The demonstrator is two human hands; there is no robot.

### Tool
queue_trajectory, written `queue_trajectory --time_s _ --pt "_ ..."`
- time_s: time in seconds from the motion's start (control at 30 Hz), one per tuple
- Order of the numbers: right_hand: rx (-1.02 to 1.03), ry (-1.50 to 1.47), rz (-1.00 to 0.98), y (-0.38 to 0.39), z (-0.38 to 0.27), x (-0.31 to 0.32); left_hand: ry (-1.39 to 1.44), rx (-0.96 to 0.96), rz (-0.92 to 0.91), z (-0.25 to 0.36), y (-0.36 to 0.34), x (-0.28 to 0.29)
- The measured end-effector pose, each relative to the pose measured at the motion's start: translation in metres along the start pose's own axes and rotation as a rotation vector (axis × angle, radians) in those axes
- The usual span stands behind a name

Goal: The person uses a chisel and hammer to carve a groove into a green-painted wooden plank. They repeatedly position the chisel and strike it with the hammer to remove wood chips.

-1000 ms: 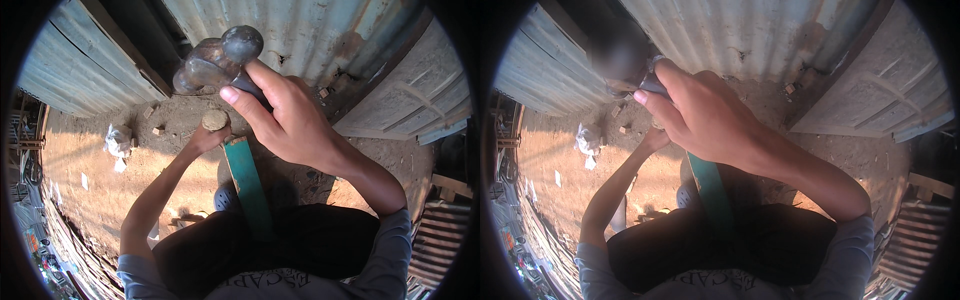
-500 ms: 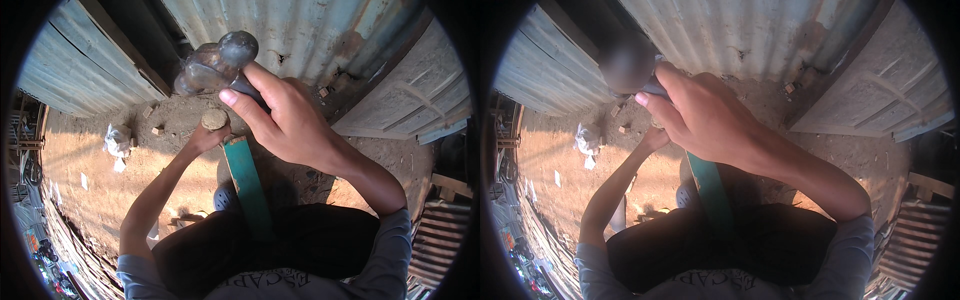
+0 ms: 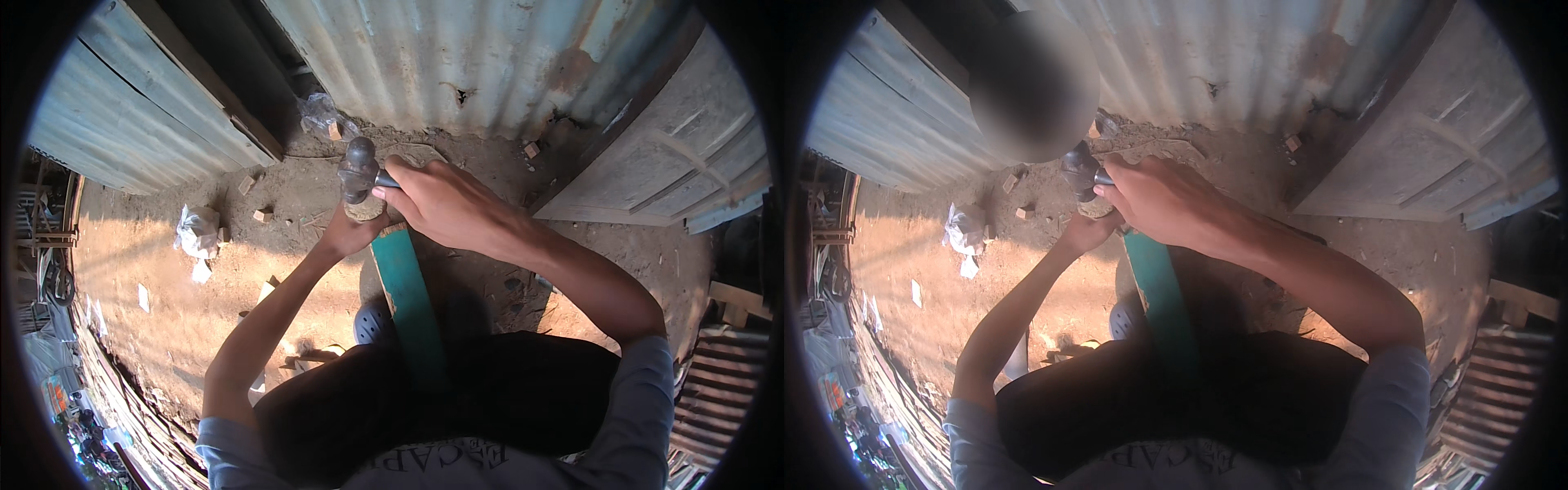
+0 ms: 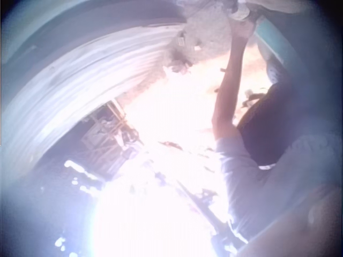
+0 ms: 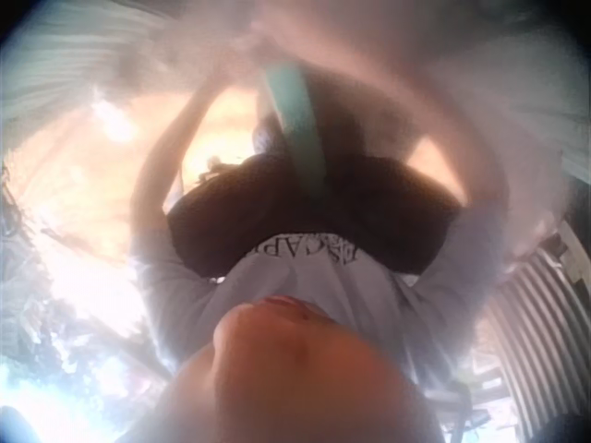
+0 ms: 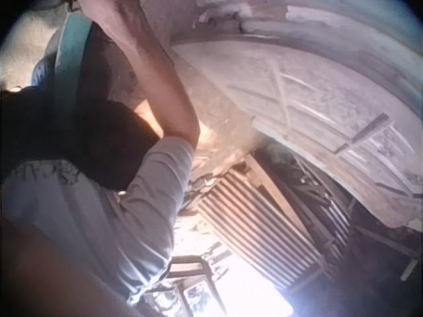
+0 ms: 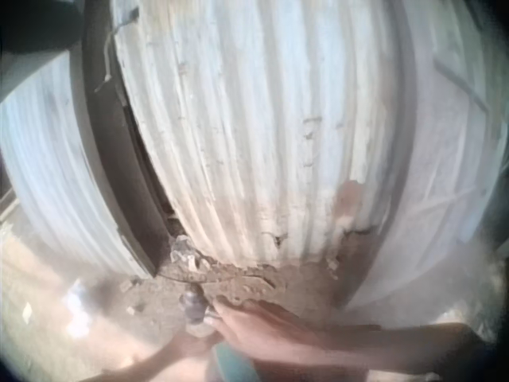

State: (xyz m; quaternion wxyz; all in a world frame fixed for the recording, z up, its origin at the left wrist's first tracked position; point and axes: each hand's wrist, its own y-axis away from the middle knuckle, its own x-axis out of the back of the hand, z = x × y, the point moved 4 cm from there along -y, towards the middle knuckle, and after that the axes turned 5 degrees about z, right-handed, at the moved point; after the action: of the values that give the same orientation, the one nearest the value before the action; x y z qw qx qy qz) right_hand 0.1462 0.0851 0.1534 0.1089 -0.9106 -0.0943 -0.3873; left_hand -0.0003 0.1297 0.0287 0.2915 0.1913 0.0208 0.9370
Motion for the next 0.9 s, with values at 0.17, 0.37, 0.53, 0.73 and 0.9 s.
queue_trajectory --time_s 0.17,0.37,0.53,0.73,0.9 --pt "0.082 -0.188 0.377 -0.01 -0.025 0.051 -0.092 0.065 -0.05 -0.011 -0.006 0.0" --pt "-0.026 0.03 -0.008 0.003 0.019 -0.009 0.096 -0.104 0.069 0.002 -0.005 -0.004" --pt "-0.004 -0.148 0.281 -0.008 -0.011 0.041 -0.001 0.015 0.043 -0.014 -0.01 -0.004" --pt "-0.121 0.152 -0.099 -0.001 0.024 -0.006 0.003 -0.099 0.017 0.008 -0.012 -0.01" --pt "-0.195 -0.154 -0.031 0.015 0.034 0.004 0.068 0.087 -0.121 -0.024 -0.005 -0.014"
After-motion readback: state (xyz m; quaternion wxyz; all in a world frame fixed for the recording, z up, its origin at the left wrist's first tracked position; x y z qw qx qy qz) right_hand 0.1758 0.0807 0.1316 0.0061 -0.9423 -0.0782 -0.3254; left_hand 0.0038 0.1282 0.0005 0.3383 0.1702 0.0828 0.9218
